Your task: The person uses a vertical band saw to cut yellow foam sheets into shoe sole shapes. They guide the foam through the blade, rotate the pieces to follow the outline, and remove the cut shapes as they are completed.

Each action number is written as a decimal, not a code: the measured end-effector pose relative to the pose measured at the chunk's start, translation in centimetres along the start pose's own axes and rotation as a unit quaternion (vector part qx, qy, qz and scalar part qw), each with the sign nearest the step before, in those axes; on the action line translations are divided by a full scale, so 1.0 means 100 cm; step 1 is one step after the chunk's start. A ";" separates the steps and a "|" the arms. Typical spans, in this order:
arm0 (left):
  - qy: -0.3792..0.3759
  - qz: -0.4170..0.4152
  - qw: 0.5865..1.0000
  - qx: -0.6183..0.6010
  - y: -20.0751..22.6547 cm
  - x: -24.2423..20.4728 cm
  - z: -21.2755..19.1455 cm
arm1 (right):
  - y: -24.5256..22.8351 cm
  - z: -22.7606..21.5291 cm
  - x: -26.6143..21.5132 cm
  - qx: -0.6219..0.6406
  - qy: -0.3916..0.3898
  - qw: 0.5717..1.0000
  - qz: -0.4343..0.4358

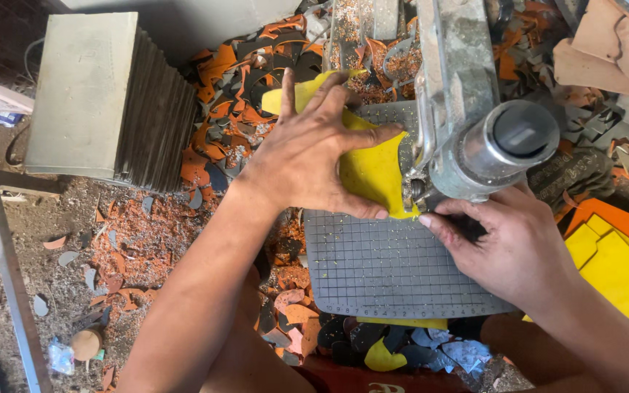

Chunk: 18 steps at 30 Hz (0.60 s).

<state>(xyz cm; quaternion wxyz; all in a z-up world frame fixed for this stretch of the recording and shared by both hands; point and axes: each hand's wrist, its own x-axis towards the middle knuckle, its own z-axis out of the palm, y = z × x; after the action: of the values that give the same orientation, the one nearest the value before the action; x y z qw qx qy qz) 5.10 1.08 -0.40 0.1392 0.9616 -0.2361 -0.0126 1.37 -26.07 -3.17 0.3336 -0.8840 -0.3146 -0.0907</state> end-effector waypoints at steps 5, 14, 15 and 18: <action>0.060 0.004 0.998 -0.019 0.005 -0.017 0.004 | -0.003 -0.003 0.006 -0.011 -0.003 1.000 -0.005; 0.103 0.067 0.992 0.023 0.003 -0.026 0.010 | 0.053 -0.029 -0.003 0.009 -0.016 0.999 -0.034; 0.100 0.068 0.992 0.020 0.003 -0.026 0.012 | 0.072 -0.038 -0.009 -0.025 0.006 0.996 0.082; 0.102 0.068 0.992 0.012 0.002 -0.026 0.011 | 0.157 -0.057 -0.017 -0.100 0.000 0.963 0.250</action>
<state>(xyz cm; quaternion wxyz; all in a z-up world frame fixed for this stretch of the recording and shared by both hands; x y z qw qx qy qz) 2.57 1.83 -1.53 0.1517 0.9412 -0.2858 0.0974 10.03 -39.73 -7.82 0.2556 -0.9633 -0.0734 -0.0353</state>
